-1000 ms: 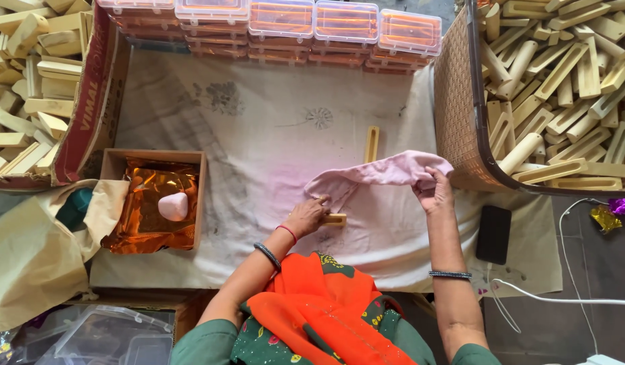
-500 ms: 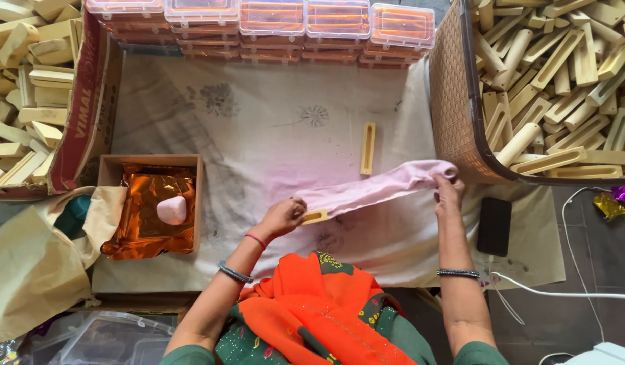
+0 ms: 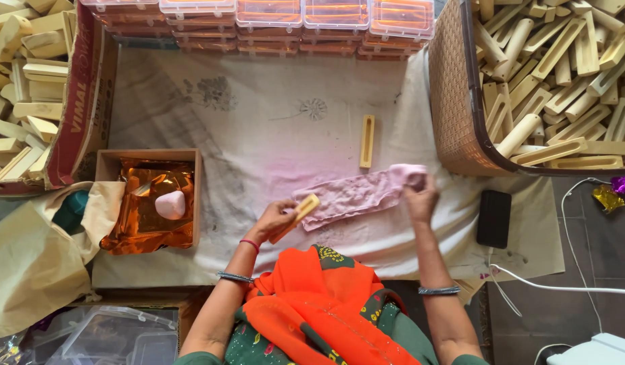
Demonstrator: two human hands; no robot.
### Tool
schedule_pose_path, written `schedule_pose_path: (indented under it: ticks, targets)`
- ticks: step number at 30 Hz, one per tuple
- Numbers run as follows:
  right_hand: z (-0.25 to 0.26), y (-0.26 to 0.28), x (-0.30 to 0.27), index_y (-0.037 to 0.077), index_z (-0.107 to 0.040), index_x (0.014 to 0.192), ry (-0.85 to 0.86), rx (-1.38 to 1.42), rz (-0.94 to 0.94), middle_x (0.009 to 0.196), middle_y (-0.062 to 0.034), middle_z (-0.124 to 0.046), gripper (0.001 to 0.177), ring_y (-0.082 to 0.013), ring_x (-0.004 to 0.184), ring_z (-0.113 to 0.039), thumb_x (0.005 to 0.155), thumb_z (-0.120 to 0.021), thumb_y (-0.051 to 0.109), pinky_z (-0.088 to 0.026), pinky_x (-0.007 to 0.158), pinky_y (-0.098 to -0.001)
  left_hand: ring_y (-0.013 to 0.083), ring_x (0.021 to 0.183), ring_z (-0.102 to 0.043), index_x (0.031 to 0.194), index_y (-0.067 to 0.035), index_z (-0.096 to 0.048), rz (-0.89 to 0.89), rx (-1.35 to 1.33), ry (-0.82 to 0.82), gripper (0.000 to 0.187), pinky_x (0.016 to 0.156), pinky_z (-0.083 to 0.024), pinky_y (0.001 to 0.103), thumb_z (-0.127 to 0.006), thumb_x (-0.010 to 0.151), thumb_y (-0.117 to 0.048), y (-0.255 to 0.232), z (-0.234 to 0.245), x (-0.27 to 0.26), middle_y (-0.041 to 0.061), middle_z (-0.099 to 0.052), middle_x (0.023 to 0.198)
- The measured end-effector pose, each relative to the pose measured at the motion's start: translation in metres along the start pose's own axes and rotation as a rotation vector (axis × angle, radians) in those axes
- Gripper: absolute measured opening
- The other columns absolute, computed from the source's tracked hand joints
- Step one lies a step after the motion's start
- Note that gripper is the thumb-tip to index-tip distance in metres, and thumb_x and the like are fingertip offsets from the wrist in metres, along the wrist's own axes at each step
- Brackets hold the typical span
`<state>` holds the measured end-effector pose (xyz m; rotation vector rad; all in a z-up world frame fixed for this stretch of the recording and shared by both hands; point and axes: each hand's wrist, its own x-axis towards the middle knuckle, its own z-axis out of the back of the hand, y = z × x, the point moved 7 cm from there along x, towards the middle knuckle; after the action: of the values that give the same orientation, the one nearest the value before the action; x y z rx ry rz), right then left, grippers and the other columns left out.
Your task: The person wipes small rectangular wooden blocks with a pink cloth and then wraps them individually in shiny orange foil. They pick up blocks from a basket, clean them, and place the wrapped items on the table.
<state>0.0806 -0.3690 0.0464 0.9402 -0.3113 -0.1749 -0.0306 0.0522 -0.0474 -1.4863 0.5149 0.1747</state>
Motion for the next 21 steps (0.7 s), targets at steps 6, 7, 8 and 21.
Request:
schedule_pose_path:
  ticks: [6,7,8,21]
  targets:
    - [-0.089,0.184,-0.119,-0.005,-0.061,0.126,0.645,0.097,0.46,0.115,-0.0182,-0.063,0.071,-0.0293,0.103,-0.062,0.066,-0.092,0.016,-0.053,0.088,-0.0411,0.0171,0.06,-0.068,0.125,-0.005,-0.059,0.013,-0.433,-0.171,0.038,0.053,-0.057,0.032,-0.048,0.104,-0.035,-0.052,0.031,-0.022,0.009,-0.078,0.099]
    - [-0.094,0.18,-0.123,-0.005,-0.061,0.126,0.651,0.099,0.466,0.115,-0.0182,-0.063,0.071,-0.0293,0.103,-0.062,0.066,-0.092,0.016,-0.053,0.088,-0.0411,0.0171,0.06,-0.068,0.125,-0.005,-0.059,0.011,-0.436,-0.179,0.038,0.053,-0.057,0.032,-0.048,0.104,-0.035,-0.055,0.033,-0.025,0.009,-0.078,0.099]
    - [-0.101,0.173,-0.126,-0.002,-0.064,0.122,0.698,0.148,0.408,0.115,-0.0152,-0.066,0.059,-0.0263,0.103,-0.066,0.072,-0.089,0.018,-0.055,0.087,-0.0385,0.0168,0.057,-0.066,0.125,-0.005,-0.058,-0.001,-0.448,-0.199,0.039,0.053,-0.056,0.031,-0.047,0.105,-0.037,-0.057,0.037,-0.028,0.01,-0.077,0.096]
    - [-0.076,0.135,-0.099,0.01,-0.069,0.124,0.434,-0.339,0.45,0.123,-0.0113,-0.059,0.062,-0.0364,0.118,-0.051,0.063,-0.081,0.014,-0.044,0.09,-0.0518,0.0187,0.098,-0.067,0.123,0.0,-0.064,-0.151,-0.19,-0.164,0.041,0.085,-0.057,0.033,-0.053,0.103,-0.034,-0.034,-0.005,0.018,0.018,-0.062,0.124]
